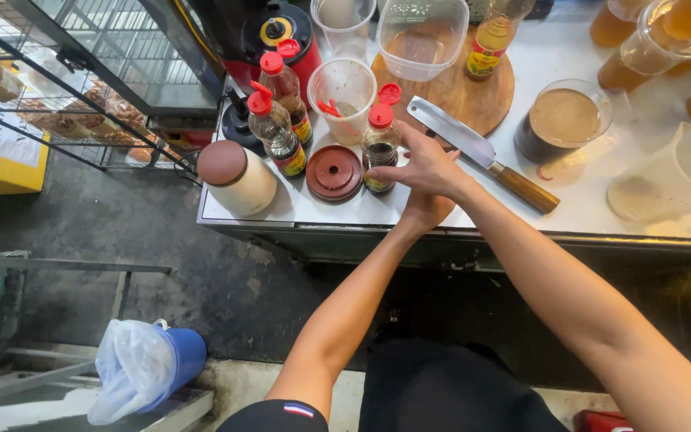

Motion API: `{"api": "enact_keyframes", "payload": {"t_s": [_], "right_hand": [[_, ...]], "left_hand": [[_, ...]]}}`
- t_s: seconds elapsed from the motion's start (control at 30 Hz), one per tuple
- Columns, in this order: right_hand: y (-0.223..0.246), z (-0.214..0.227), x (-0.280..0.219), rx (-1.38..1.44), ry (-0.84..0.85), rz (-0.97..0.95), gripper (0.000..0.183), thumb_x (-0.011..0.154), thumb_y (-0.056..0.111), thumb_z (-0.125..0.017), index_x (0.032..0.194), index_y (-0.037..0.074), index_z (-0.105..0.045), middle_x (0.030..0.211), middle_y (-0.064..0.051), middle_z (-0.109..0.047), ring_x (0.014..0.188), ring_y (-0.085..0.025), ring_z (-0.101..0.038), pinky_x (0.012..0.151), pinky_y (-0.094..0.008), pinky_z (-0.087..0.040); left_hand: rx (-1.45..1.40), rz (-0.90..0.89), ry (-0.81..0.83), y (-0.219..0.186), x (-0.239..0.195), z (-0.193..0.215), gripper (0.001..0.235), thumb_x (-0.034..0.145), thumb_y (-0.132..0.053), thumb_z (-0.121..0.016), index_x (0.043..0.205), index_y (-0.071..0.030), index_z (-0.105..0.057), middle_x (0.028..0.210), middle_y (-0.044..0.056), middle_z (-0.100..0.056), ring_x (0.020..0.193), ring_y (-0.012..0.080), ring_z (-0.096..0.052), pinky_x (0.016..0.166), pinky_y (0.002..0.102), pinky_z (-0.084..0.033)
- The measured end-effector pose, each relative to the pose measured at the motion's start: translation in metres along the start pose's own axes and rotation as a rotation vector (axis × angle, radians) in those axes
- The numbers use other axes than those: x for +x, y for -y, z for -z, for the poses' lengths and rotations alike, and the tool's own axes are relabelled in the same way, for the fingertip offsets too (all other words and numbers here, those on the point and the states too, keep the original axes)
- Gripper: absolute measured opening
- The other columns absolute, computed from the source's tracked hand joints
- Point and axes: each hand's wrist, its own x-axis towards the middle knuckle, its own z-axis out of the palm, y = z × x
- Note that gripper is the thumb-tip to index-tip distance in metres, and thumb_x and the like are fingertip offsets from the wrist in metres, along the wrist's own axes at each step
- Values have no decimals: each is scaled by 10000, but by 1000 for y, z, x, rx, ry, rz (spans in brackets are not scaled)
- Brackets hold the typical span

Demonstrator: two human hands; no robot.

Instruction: Prepare a banh mi sandwich by filling bread with ingredients, adding sauce, and toasting.

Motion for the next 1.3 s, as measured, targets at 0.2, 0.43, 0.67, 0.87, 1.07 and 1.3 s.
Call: {"api": "enact_keyframes", "payload": {"t_s": [0.2,0.43,0.67,0.87,1.07,1.3], "right_hand": [[-17,42,-27,43,-145,79,862,796,264,-871,1504,46,-430,1257,-159,-641,1199,-259,-625,987,-386,-505],[-140,145,-95,-165,-1109,-155,338,1075,233,-677,1377,89,-634,1261,-112,-619,1040,-187,-646,921,-341,-566],[-211,165,-108,662,-776,-514,474,1070,561,-444,1413,243,-521,1249,63,-589,1054,-129,-557,920,-421,-465],[-165,156,-105,649,-717,-522,504,1040,585,-404,1466,330,-492,1346,112,-555,1090,-117,-511,937,-436,-442],[-132,153,-111,632,-718,-513,543,1060,612,-423,1506,306,-474,1395,75,-519,1149,-151,-490,975,-434,-428],[-86,147,-136,927,-658,-366,590,973,617,-434,1485,388,-252,1357,-77,-493,1111,-321,-589,921,-505,-533]], "left_hand": [[-184,242,122,19,6,-35,552,922,-117,-729,1425,-55,-510,1348,142,-636,1313,260,-608,1103,368,-482],[-288,234,132,-57,102,-52,1022,768,-319,-886,1559,56,-359,1450,243,-569,1342,342,-575,1120,404,-486],[-285,243,78,-25,147,-128,1494,432,-538,-976,1521,125,-198,1432,330,-478,1343,422,-514,1132,436,-430],[-228,240,26,-31,142,-123,1396,451,-504,-963,1526,63,-275,1416,285,-522,1325,401,-546,1089,438,-471],[-291,267,40,-45,142,-103,1282,517,-498,-925,1522,36,-334,1388,238,-571,1307,356,-586,1073,423,-501],[-305,159,49,-82,149,-66,1198,596,-471,-934,1514,43,-360,1417,231,-563,1308,348,-590,1088,415,-505]]}}
